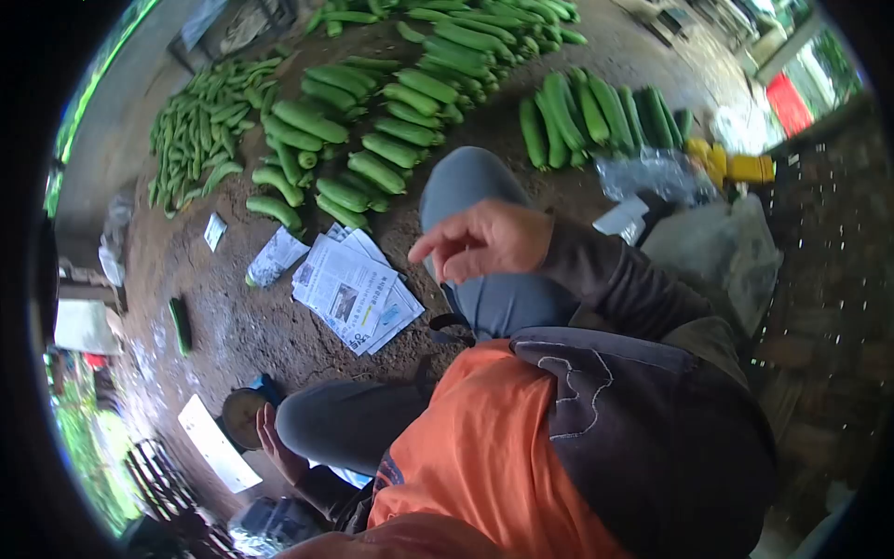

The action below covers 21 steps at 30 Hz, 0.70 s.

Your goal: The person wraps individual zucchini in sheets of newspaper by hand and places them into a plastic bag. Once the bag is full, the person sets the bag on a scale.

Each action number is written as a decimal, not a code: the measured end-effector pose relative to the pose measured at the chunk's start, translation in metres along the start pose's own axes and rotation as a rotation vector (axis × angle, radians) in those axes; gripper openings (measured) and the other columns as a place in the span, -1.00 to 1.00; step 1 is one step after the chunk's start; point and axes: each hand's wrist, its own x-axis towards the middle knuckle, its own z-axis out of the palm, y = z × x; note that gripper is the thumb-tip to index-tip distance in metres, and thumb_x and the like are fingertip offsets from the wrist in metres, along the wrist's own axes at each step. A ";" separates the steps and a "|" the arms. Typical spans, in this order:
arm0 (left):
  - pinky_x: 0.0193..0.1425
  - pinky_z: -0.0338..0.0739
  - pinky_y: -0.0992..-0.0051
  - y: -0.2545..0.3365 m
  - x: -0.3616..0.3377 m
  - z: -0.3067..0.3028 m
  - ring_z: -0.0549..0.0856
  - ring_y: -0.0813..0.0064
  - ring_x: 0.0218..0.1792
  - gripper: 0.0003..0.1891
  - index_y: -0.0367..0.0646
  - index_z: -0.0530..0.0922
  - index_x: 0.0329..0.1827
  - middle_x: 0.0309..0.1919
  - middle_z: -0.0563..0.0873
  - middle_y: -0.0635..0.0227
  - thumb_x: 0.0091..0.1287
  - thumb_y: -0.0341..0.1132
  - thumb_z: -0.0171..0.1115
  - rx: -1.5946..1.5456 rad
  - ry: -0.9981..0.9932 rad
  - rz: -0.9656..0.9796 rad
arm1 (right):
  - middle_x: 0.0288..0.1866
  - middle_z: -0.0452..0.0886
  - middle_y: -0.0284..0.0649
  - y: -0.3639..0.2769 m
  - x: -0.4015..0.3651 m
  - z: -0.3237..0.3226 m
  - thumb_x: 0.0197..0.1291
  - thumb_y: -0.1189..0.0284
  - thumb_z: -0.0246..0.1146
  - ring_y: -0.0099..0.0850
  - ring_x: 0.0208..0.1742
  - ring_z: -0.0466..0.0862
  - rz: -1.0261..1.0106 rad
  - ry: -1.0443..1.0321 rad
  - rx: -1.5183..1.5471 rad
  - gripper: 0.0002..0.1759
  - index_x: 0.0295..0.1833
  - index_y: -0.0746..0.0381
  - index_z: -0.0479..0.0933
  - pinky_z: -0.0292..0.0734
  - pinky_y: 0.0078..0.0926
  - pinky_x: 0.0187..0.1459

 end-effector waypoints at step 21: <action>-0.05 0.57 0.43 0.128 -0.017 0.146 0.73 0.40 -0.17 -0.63 -0.30 0.62 0.00 -0.21 0.76 0.18 0.30 -0.16 0.28 0.969 -0.198 0.052 | -0.17 0.62 -0.38 -0.020 -0.056 -0.165 0.36 0.32 0.12 -0.67 -0.23 0.53 -0.306 0.723 -0.155 -0.67 0.11 0.25 0.56 0.36 -0.74 -0.23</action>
